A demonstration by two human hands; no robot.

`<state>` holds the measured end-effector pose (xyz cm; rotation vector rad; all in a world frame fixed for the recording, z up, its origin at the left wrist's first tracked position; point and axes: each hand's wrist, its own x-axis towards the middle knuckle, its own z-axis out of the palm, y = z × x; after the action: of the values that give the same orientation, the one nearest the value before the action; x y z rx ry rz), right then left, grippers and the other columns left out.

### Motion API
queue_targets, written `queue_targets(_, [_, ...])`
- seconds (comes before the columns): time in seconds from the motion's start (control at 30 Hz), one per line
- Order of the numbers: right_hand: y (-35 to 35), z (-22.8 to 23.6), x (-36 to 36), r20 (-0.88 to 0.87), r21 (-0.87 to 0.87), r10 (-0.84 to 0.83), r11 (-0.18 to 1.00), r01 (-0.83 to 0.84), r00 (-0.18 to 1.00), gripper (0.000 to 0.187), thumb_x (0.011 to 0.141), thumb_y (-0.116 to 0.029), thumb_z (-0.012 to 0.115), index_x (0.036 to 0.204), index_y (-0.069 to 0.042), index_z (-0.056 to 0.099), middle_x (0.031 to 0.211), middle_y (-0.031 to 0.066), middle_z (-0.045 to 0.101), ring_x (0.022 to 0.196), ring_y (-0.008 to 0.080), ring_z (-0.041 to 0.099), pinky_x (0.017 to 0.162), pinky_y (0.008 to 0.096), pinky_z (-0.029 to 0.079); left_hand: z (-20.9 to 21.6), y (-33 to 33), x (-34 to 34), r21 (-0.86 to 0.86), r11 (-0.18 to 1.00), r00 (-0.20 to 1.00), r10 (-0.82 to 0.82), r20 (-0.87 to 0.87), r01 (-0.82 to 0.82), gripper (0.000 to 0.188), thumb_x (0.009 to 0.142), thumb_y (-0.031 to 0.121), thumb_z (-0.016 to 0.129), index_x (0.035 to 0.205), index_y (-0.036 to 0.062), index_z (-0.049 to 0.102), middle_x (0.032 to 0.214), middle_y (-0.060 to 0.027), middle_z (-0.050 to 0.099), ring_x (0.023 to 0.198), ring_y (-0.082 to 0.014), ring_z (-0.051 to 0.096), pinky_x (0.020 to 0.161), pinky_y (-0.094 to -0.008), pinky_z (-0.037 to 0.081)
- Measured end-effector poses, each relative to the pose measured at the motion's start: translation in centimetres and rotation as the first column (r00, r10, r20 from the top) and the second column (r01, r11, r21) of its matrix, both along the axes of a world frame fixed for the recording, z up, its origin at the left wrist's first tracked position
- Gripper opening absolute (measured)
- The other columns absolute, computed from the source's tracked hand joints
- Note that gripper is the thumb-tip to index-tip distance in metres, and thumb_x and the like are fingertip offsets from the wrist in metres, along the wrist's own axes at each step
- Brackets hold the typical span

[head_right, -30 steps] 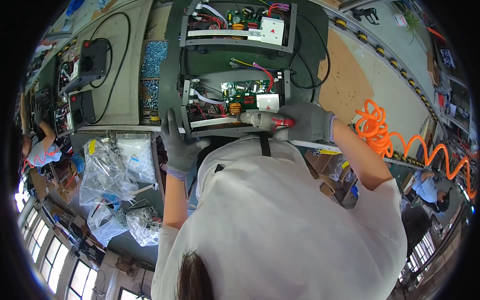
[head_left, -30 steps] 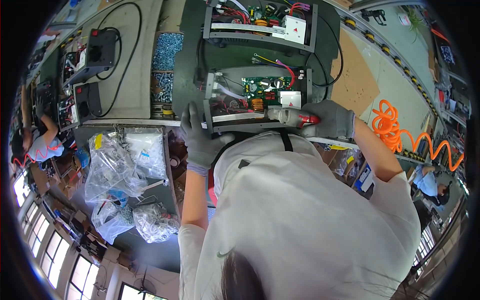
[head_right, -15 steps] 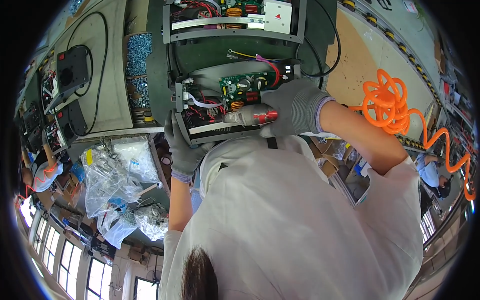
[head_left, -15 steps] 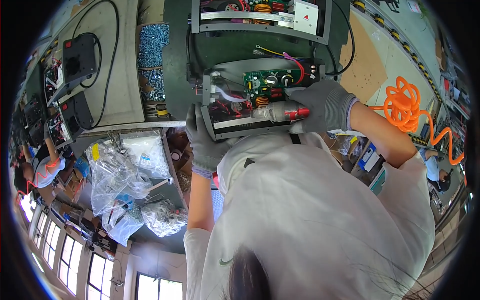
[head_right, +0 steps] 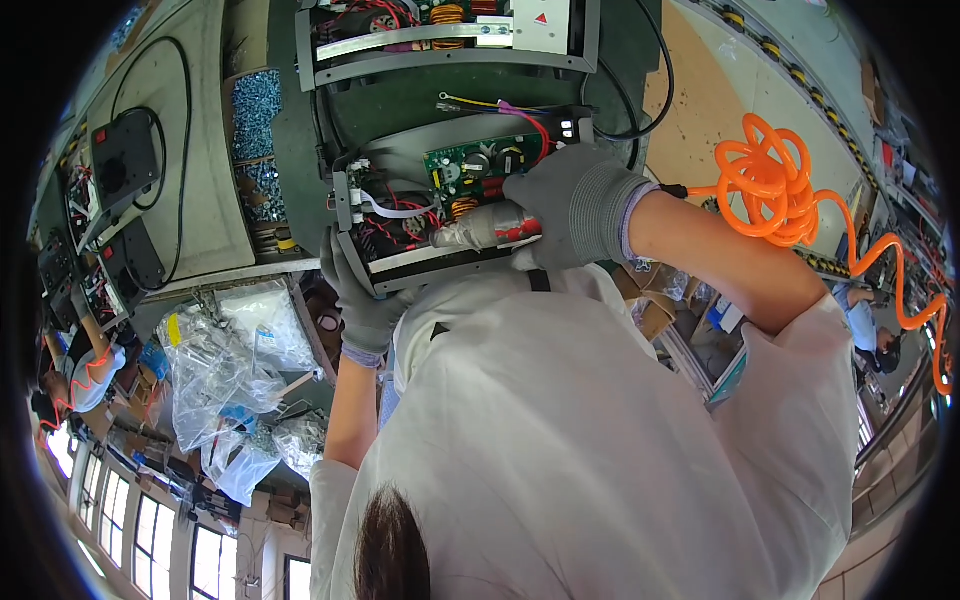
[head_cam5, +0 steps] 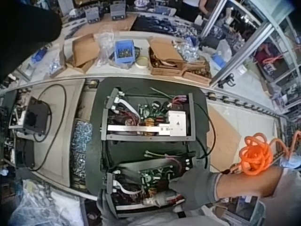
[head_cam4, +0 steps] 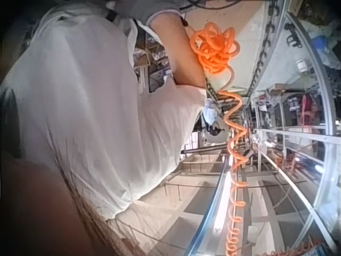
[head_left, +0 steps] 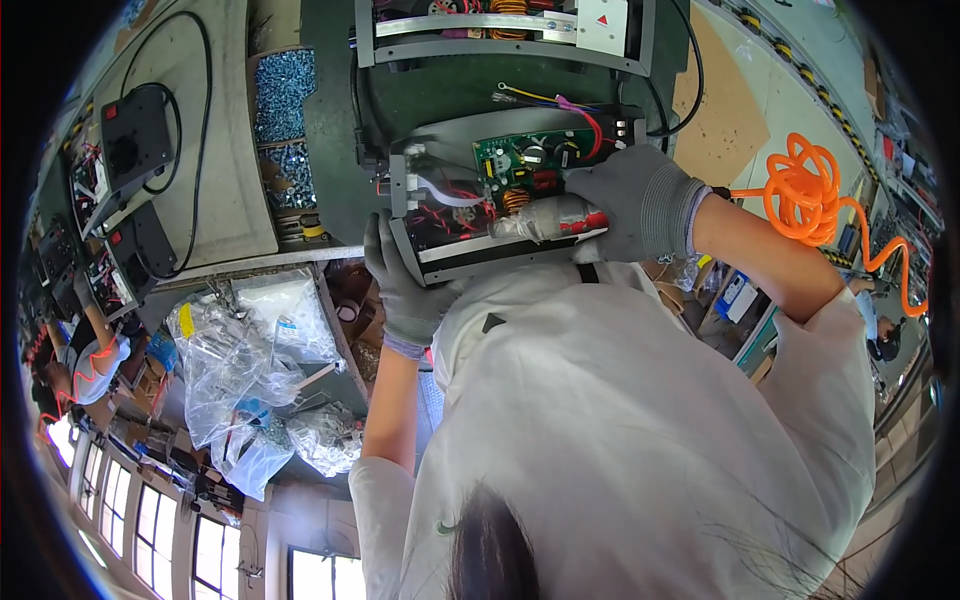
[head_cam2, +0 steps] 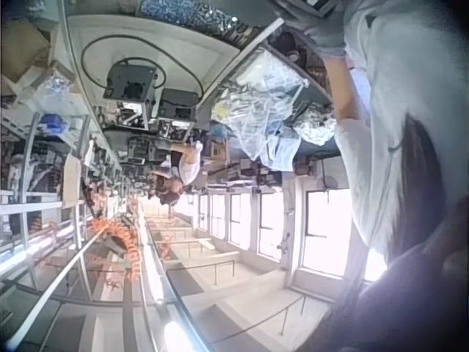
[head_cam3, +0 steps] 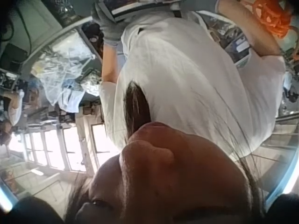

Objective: Assembling electrical components into metal enclosures and securing them with a power screwdriver.

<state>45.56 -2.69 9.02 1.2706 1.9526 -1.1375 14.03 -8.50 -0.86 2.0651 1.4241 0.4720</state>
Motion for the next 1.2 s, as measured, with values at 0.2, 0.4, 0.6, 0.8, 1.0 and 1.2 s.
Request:
queue_targets(0.2, [1.0,-0.1,-1.0,-0.002,-0.032,-0.035,0.999,0.035,0.999,0.047,0.081,-0.044,0.07,0.106,-0.005,0.065,0.09,0.0151,0.069,0.09,0.0329,0.069,0.082,0.0448,0.054,-0.6,0.2,0.0,0.014,1.0,1.0,-0.011,0.017,0.011,0.119,0.068,0.064,0.079,0.148,-0.0053,0.026,0.149,-0.0261,0.033,0.136,-0.0495,0.031,0.108,-0.0557,0.039])
queue_targets(0.4, [2.0,0.9,-1.4,0.049,-0.067,-0.075,0.995,0.078,0.996,0.054,0.077,-0.043,0.073,0.115,-0.006,0.062,0.092,0.0173,0.069,0.091,0.0348,0.069,0.083,0.0459,0.054,0.6,1.0,-0.1,0.004,1.0,1.0,-0.026,0.007,0.026,0.116,0.069,0.061,0.079,0.148,-0.0061,0.027,0.149,-0.0274,0.034,0.135,-0.0496,0.033,0.108,-0.0559,0.036])
queue_targets(0.6, [1.2,0.3,-1.1,-0.046,-0.069,-0.079,0.995,0.075,0.996,0.056,0.073,-0.038,0.073,0.12,-0.011,0.06,0.094,0.0178,0.07,0.089,0.0366,0.069,0.078,0.0486,0.054,-1.0,-0.2,-0.5,0.0,1.0,1.0,-0.011,0.018,0.011,0.124,0.062,0.062,0.082,0.151,-0.0026,0.025,0.15,-0.0289,0.033,0.135,-0.0475,0.034,0.109,-0.0562,0.033])
queue_targets(0.8, [1.2,1.1,0.0,-0.04,-0.074,-0.079,0.994,0.076,0.996,0.055,0.07,-0.041,0.074,0.115,-0.011,0.062,0.089,0.0155,0.07,0.085,0.0356,0.069,0.077,0.0469,0.054,-0.1,-0.2,-0.5,-0.055,0.998,1.0,0.014,-0.023,-0.015,0.131,0.058,0.071,0.082,0.151,-0.0025,0.026,0.149,-0.0282,0.033,0.135,-0.0475,0.034,0.11,-0.0563,0.034])
queue_targets(1.0, [4.6,5.8,5.0,-0.071,0.084,-0.19,0.977,0.196,0.979,0.053,0.069,-0.041,0.075,0.114,-0.014,0.063,0.088,0.0145,0.07,0.084,0.0354,0.069,0.075,0.0461,0.053,3.2,4.5,0.0,-0.266,0.934,0.875,0.325,0.359,-0.238,0.127,0.068,0.082,0.068,0.153,-0.0028,0.026,0.15,-0.0276,0.028,0.14,-0.0411,0.031,0.111,-0.0518,0.034])
queue_targets(1.2, [10.3,3.7,8.0,-0.09,0.382,-0.419,0.823,0.42,0.903,0.048,0.07,-0.038,0.076,0.111,-0.015,0.065,0.09,0.0119,0.071,0.087,0.0332,0.07,0.08,0.0453,0.054,3.4,16.7,3.8,-0.016,0.992,0.992,0.123,0.039,-0.122,0.122,0.07,0.075,0.074,0.153,-0.0013,0.027,0.15,-0.0288,0.027,0.139,-0.0439,0.031,0.112,-0.0525,0.032])
